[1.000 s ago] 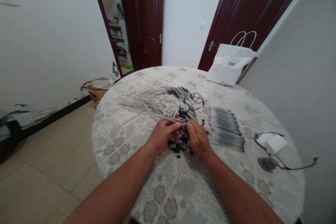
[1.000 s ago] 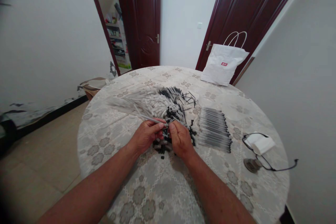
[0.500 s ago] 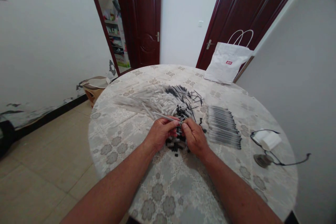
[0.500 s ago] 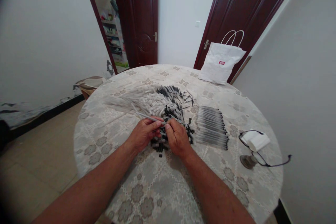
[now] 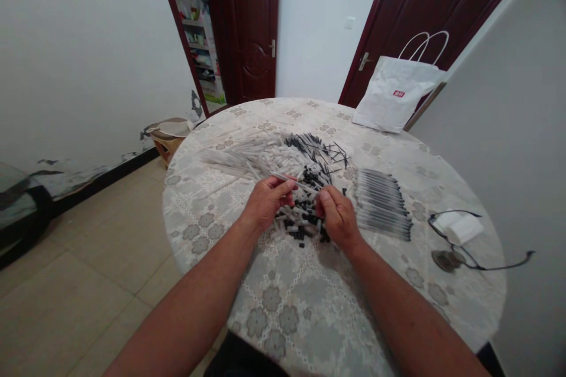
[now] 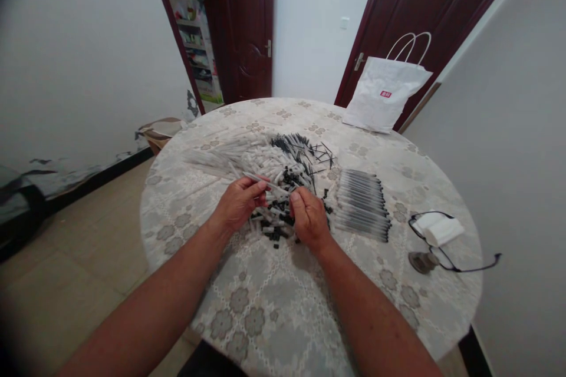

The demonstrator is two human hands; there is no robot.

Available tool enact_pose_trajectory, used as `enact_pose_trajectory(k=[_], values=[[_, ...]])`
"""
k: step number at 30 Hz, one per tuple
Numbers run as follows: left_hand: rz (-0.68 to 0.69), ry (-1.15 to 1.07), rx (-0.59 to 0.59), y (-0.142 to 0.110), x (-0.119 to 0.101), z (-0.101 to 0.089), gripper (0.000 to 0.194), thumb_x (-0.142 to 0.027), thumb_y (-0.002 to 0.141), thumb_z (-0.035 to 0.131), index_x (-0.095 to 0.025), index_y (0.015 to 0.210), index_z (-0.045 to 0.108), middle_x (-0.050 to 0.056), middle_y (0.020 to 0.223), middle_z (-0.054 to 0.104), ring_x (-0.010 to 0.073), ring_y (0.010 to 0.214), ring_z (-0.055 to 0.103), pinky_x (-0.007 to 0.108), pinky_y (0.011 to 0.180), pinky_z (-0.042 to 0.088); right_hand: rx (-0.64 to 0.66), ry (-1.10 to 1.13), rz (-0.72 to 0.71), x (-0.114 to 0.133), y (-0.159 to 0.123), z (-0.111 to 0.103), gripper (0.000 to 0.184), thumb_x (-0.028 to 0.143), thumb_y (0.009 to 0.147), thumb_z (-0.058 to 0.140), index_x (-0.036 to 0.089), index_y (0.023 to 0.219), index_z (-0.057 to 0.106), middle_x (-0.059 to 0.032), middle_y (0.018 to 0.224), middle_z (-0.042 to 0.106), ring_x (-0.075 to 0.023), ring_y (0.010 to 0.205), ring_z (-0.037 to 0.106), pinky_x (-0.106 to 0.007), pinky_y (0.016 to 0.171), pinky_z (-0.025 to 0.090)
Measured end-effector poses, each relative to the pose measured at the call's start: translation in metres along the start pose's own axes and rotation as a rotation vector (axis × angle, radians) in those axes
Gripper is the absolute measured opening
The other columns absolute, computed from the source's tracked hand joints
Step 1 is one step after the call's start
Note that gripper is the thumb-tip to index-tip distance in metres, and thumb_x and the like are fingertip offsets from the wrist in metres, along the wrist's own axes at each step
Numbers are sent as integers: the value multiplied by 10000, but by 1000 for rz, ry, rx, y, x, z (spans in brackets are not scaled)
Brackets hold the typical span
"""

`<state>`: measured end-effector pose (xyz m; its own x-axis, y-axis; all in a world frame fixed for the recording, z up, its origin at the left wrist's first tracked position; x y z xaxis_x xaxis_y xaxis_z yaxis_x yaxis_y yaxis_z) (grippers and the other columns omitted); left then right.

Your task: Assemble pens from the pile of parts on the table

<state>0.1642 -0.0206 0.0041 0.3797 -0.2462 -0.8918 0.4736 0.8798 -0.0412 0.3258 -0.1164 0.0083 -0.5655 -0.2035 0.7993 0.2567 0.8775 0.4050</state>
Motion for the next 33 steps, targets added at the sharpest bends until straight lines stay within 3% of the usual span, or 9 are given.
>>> enact_pose_trajectory(k=[5, 8, 11, 14, 18, 20, 23, 29, 33], values=[[-3, 17, -10, 2, 3, 0, 379, -395, 718, 877, -129, 956, 749, 47, 829, 697, 110, 619, 591, 282, 593, 571, 15, 118, 45, -3, 4, -1, 390, 477, 1053, 393, 239, 817, 593, 18, 640, 590, -161, 579, 552, -285, 599, 431], [35, 107, 0, 1, 2, 1, 369, -407, 736, 856, -127, 952, 750, 45, 811, 696, 117, 624, 592, 281, 601, 563, 13, 31, -12, 1, 6, -4, 267, 433, 1013, 503, 226, 1081, 658, 6, 760, 657, -168, 649, 600, -280, 635, 458], [66, 264, 15, 0, -2, -1, 344, -427, 772, 810, -135, 944, 750, 28, 757, 687, 128, 609, 597, 277, 593, 537, 21, -77, -108, 3, 8, -7, 247, 376, 998, 534, 222, 1096, 701, -17, 807, 689, -186, 723, 631, -288, 683, 470], [127, 574, 71, -1, -7, -4, 283, -398, 835, 735, -157, 982, 757, 23, 754, 695, 146, 622, 608, 280, 603, 511, -97, -118, -123, -3, 10, -13, 249, 347, 1006, 513, 215, 1072, 714, -33, 832, 701, -198, 763, 642, -297, 712, 476], [425, 1173, 229, -7, -10, -1, 192, -234, 871, 670, -192, 1035, 760, 70, 964, 727, 216, 896, 660, 347, 824, 525, -303, -83, -75, -15, 13, -23, 268, 355, 1015, 487, 196, 1055, 699, -43, 856, 703, -206, 802, 643, -304, 721, 482], [539, 1420, 342, -10, -6, 4, 237, -182, 883, 638, -198, 1091, 749, 95, 1044, 711, 250, 1003, 639, 375, 891, 509, -337, -76, -73, -19, 14, -26, 271, 359, 1016, 485, 195, 1056, 696, -38, 847, 697, -203, 802, 639, -305, 726, 482], [588, 1660, 440, -13, 2, 11, 266, -159, 904, 593, -210, 1123, 736, 112, 1086, 686, 274, 1027, 603, 390, 886, 500, -342, -67, -73, -21, 14, -27, 272, 360, 1019, 483, 197, 1064, 696, -26, 819, 682, -194, 781, 632, -301, 724, 479], [593, 1707, 395, -9, 9, 9, 151, -179, 933, 564, -210, 990, 701, 106, 1064, 658, 268, 1024, 574, 384, 887, 479, -355, -35, -72, -18, 15, -27, 267, 362, 1012, 488, 200, 1048, 696, -1, 732, 641, -177, 696, 603, -298, 693, 465], [557, 1418, 293, -6, 4, -1, 141, -248, 966, 567, -211, 1050, 673, 78, 1025, 687, 235, 988, 606, 365, 896, 473, -388, 97, -3, -19, 16, -26, 260, 386, 1013, 496, 203, 1047, 677, 34, 675, 598, -142, 584, 564, -278, 627, 451]])
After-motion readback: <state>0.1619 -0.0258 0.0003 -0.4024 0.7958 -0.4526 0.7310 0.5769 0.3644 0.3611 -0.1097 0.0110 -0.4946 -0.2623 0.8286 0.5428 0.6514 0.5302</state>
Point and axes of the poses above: each hand's wrist, its own y-axis towards the middle knuckle, its own z-axis out of the palm, x = y × z, the point moved 3 cm from there along y, towards the middle knuckle
